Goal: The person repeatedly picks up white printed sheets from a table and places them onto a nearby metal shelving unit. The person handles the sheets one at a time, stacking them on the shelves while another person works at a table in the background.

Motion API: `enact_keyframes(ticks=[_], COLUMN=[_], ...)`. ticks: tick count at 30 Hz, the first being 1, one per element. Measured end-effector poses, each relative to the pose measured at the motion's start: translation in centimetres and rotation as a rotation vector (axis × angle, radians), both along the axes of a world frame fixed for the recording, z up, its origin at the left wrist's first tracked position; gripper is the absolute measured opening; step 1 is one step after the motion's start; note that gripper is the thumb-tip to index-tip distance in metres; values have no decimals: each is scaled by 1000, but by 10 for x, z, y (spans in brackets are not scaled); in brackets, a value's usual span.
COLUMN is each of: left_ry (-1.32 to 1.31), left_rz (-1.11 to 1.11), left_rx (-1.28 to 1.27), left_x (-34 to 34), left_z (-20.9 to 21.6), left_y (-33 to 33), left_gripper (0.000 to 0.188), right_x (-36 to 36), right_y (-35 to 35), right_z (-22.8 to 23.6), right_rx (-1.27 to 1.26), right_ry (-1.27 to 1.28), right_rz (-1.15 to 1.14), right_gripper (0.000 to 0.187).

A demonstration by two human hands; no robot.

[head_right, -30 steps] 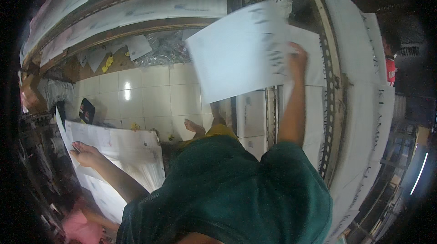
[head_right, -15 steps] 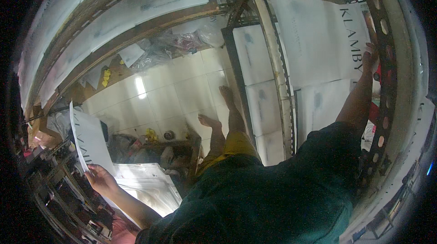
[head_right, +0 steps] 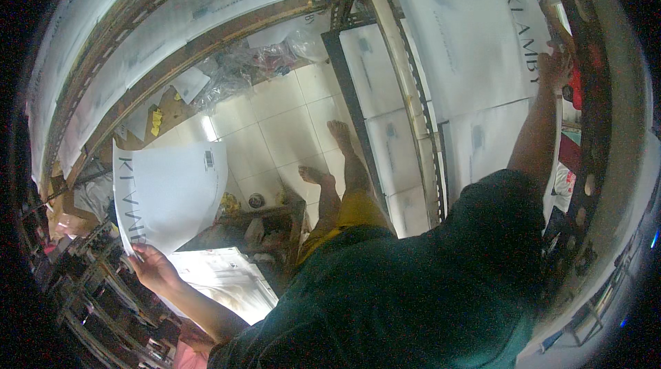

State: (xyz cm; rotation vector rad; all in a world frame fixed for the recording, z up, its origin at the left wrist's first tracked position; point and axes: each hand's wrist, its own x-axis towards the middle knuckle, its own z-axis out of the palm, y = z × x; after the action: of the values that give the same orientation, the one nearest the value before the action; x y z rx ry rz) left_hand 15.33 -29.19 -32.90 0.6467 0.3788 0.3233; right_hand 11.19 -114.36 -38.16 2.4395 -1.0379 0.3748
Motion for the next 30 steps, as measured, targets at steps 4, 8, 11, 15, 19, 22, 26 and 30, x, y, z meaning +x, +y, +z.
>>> enact_keyframes(ticks=[4,8,11,15,19,22,26,30], left_ry=[-3,-30,-37,-35,-62,-57,-51,40], left_rz=[-13,-53,-17,-11,-84,-77,-76,15], left_rx=[-31,-57,-75,-82,-127,-137,-176,-72], left_x=[-3,-9,-15,-23,-34,-39,-47,-45], left_z=[4,10,12,17,14,12,10,7], left_y=[-2,4,7,-1,6,7,7,-4], left_gripper=[27,27,28,28,28,29,29,28], right_x=[-19,-16,-21,-23,-25,-27,-23,3], right_y=[16,138,144,140,131,122,126,182], right_z=[-67,-55,-62,-63,-67,-69,-62,-50], right_rx=[183,471,459,453,469,479,396,205], right_ry=[-186,193,156,180,186,182,162,-133], right_rz=[394,45,54,37,28,30,33,466], right_gripper=[41,59,60,60,60,60,57,49])
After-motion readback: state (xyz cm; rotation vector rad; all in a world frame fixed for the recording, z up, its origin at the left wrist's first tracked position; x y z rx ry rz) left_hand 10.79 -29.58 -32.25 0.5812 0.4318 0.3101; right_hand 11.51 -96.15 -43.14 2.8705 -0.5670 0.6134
